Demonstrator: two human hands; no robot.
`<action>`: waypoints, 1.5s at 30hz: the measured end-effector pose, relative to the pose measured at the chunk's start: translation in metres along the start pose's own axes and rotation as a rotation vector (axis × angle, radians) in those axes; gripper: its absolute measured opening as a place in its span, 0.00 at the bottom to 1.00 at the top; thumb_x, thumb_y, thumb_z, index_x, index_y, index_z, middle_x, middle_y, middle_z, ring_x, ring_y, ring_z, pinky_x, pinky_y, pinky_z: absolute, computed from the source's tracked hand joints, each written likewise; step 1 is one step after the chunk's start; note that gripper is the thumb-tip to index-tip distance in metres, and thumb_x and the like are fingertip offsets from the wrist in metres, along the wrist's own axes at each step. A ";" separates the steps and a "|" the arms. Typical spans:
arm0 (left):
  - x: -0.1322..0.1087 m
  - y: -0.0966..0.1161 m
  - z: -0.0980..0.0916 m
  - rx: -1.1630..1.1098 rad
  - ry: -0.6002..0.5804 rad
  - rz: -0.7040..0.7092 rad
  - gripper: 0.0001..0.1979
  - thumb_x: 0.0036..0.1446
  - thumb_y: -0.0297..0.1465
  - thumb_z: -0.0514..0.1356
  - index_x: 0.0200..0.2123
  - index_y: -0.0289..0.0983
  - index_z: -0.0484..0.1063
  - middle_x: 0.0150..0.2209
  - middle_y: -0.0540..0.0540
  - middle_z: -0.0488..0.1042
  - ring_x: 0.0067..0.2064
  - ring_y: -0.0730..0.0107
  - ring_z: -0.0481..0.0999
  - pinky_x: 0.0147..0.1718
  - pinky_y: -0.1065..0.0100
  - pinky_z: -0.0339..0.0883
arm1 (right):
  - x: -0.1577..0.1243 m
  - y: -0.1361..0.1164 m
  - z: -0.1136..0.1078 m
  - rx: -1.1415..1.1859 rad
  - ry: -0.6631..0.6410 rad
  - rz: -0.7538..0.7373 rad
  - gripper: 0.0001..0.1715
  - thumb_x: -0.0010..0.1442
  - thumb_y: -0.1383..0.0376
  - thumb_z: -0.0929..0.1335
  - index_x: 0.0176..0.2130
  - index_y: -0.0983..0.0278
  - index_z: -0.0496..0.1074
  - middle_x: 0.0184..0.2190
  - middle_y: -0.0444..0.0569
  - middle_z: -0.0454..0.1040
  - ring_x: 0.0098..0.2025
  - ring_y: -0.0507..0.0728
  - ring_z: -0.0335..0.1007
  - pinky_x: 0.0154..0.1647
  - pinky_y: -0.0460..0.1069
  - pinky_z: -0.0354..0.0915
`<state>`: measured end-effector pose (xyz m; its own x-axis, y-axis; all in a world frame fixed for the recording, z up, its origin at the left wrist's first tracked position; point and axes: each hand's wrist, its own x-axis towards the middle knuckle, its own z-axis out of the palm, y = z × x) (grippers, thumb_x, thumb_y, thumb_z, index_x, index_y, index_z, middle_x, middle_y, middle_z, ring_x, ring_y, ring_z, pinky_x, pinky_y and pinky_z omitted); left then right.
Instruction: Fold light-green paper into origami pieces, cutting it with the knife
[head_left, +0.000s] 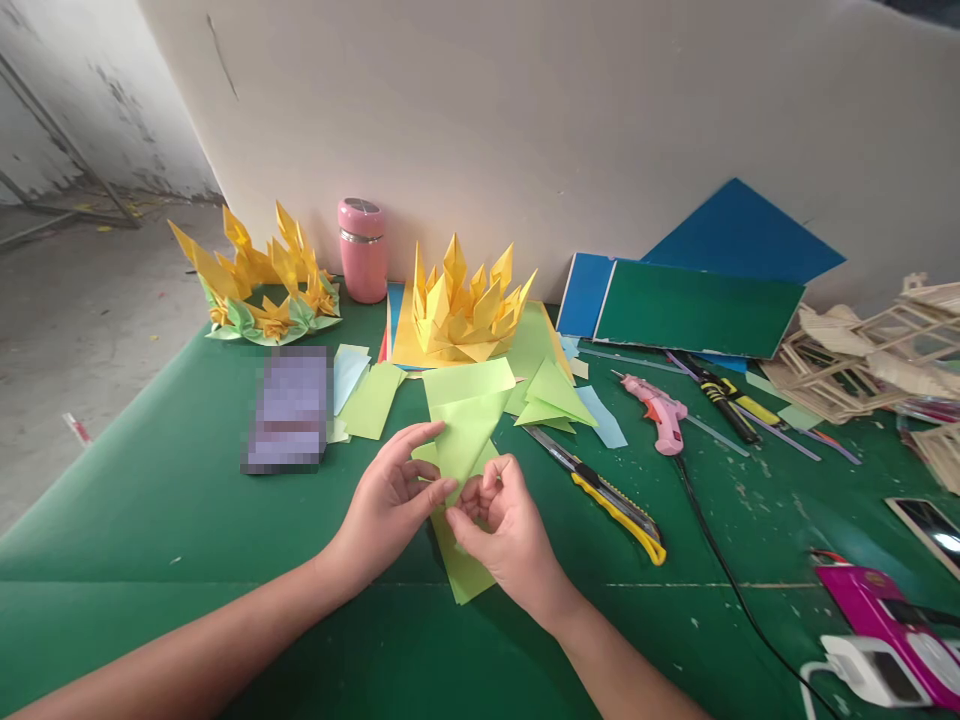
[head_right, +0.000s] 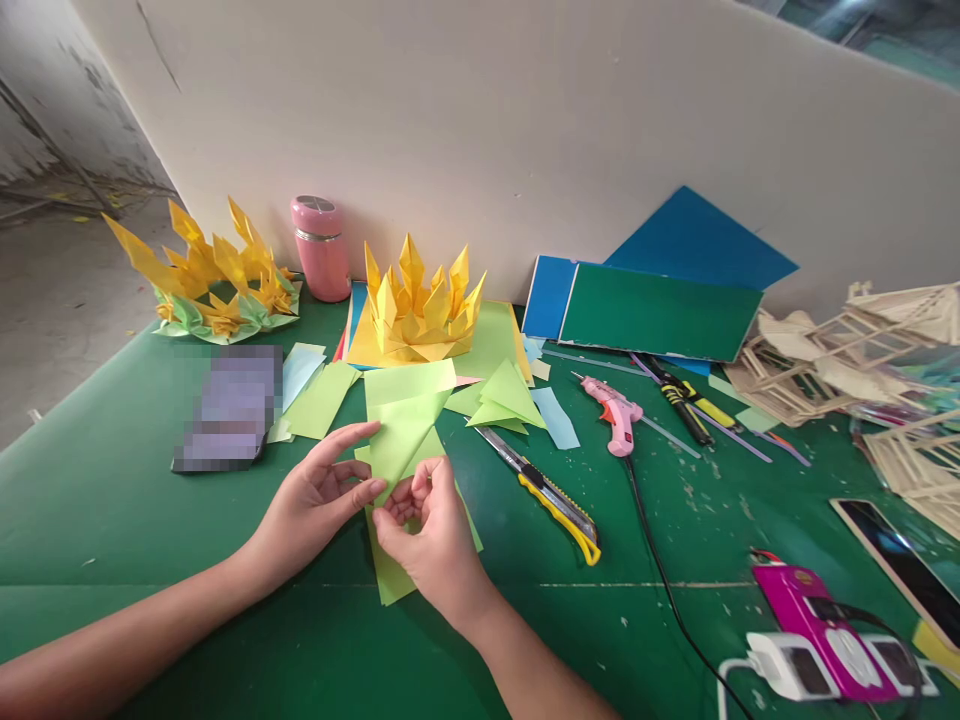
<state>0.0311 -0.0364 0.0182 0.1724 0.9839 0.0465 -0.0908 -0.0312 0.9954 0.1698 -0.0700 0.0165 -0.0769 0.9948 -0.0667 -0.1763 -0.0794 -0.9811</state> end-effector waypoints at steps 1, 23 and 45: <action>0.000 -0.001 0.000 -0.001 0.002 0.004 0.22 0.47 0.30 0.65 0.49 0.41 0.71 0.54 0.43 0.65 0.31 0.77 0.73 0.32 0.69 0.76 | 0.000 0.000 0.000 -0.021 -0.001 -0.008 0.23 0.49 0.68 0.71 0.30 0.58 0.51 0.24 0.34 0.62 0.26 0.48 0.62 0.29 0.44 0.61; -0.001 0.002 -0.006 -0.005 -0.150 0.024 0.21 0.49 0.27 0.64 0.49 0.42 0.72 0.51 0.43 0.64 0.31 0.78 0.69 0.28 0.72 0.74 | 0.003 -0.005 -0.008 0.205 0.030 0.016 0.24 0.51 0.62 0.73 0.32 0.60 0.53 0.25 0.34 0.65 0.26 0.46 0.62 0.29 0.42 0.59; -0.002 0.008 -0.021 0.262 -0.304 0.112 0.18 0.54 0.27 0.58 0.50 0.42 0.68 0.52 0.42 0.65 0.32 0.76 0.70 0.33 0.69 0.75 | 0.021 -0.017 -0.050 0.219 0.475 -0.129 0.28 0.41 0.60 0.78 0.34 0.59 0.59 0.25 0.35 0.70 0.26 0.48 0.66 0.30 0.45 0.65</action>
<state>0.0095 -0.0349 0.0243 0.4614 0.8763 0.1390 0.1206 -0.2171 0.9687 0.2204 -0.0442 0.0227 0.4024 0.9126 -0.0727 -0.3593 0.0844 -0.9294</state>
